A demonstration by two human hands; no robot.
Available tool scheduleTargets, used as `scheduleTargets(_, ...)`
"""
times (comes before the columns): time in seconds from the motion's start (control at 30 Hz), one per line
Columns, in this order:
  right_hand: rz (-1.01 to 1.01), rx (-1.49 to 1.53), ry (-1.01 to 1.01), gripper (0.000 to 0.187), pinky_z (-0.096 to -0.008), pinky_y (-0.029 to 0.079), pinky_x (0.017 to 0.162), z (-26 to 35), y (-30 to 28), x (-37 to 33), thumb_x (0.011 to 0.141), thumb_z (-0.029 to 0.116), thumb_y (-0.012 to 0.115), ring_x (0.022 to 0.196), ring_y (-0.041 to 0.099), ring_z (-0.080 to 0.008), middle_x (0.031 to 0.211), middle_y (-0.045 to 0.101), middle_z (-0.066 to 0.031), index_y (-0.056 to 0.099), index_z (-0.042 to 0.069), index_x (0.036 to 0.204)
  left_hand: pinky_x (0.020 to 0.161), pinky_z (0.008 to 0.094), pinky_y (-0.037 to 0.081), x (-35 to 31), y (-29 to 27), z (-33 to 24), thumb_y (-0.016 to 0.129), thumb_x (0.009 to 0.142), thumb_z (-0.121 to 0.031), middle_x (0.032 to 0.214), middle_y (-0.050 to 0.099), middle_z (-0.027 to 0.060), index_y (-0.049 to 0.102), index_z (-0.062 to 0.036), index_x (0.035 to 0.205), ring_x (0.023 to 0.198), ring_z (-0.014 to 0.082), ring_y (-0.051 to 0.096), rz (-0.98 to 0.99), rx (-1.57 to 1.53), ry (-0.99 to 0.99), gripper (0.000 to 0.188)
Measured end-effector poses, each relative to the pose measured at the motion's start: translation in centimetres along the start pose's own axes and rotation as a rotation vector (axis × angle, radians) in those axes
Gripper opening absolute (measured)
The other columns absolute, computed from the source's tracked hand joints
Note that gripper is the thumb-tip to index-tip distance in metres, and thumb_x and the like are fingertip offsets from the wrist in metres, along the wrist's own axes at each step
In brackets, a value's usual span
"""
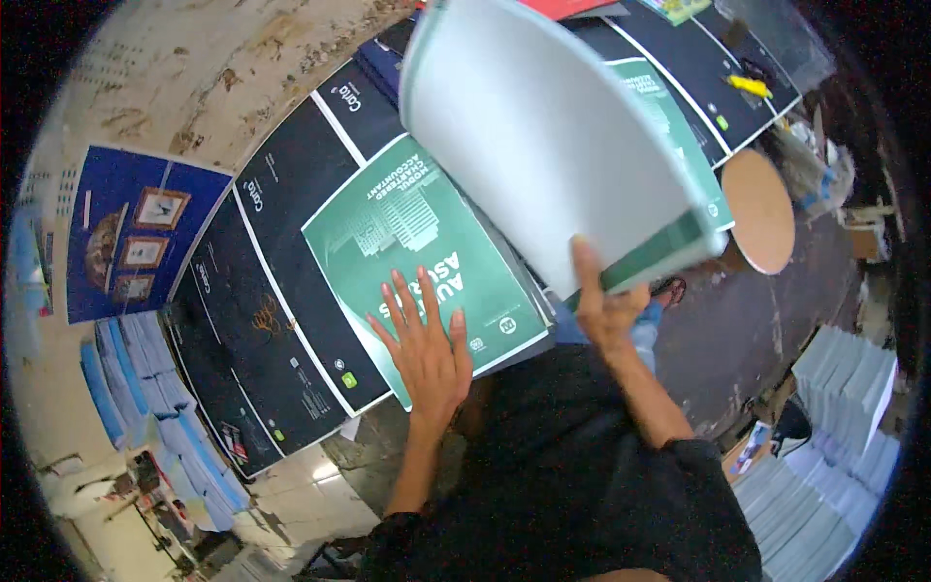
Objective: The person carries a stack of booklets to a pile, brings another paper stack to the workbench, and folds and arranges the booklets into stacks by hand.
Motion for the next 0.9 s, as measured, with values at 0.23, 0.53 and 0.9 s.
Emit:
scheduleTargets(0.23, -0.305, 0.05, 0.096, 0.026, -0.0276, 0.048, 0.075, 0.2, -3.8, 6.5, 0.088, 0.014, 0.075, 0.081, 0.061, -0.0128, 0.093, 0.072, -0.0078, 0.071, -0.008, 0.102, 0.116, 0.0657, -0.002, -0.4, 0.0, 0.5, 0.034, 0.105, -0.036, 0.164, 0.012, 0.0212, 0.021, -0.0073, 0.157, 0.151, 0.0402, 0.009, 0.061, 0.081, -0.05, 0.061)
scheduleTargets(0.53, 0.106, -0.623, -0.612, 0.049, -0.0355, 0.052, 0.095, -4.1, -13.9, 10.1, 0.08, 0.014, 0.072, 0.114, 0.066, -0.0311, 0.13, 0.064, -0.0167, 0.065, 0.003, 0.127, 0.098, 0.0423, 0.047, 12.9, -4.5, 6.5, 0.085, 0.072, -0.042, 0.115, 0.063, 0.0203, 0.06, 0.0043, 0.12, 0.106, 0.0367, 0.062, -0.404, -0.231, 0.234, 0.071)
scheduleTargets(0.9, 0.612, -0.564, 0.036, 0.044, -0.042, 0.048, 0.1, -0.4, -11.5, 5.1, 0.082, 0.011, 0.072, 0.117, 0.062, -0.0339, 0.123, 0.064, -0.0226, 0.065, 0.007, 0.125, 0.091, 0.0453, 0.049, 17.4, -4.2, 6.7, 0.09, 0.056, -0.054, 0.109, 0.06, 0.02, 0.061, 0.0044, 0.121, 0.105, 0.0358, 0.06, -0.041, -0.157, 0.188, 0.092)
Point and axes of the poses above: each hand's wrist, its own x-axis towards the middle knuckle, its own y-axis out of the palm, z = x × y, the point moved 3 cm from there along x, towards the middle knuckle
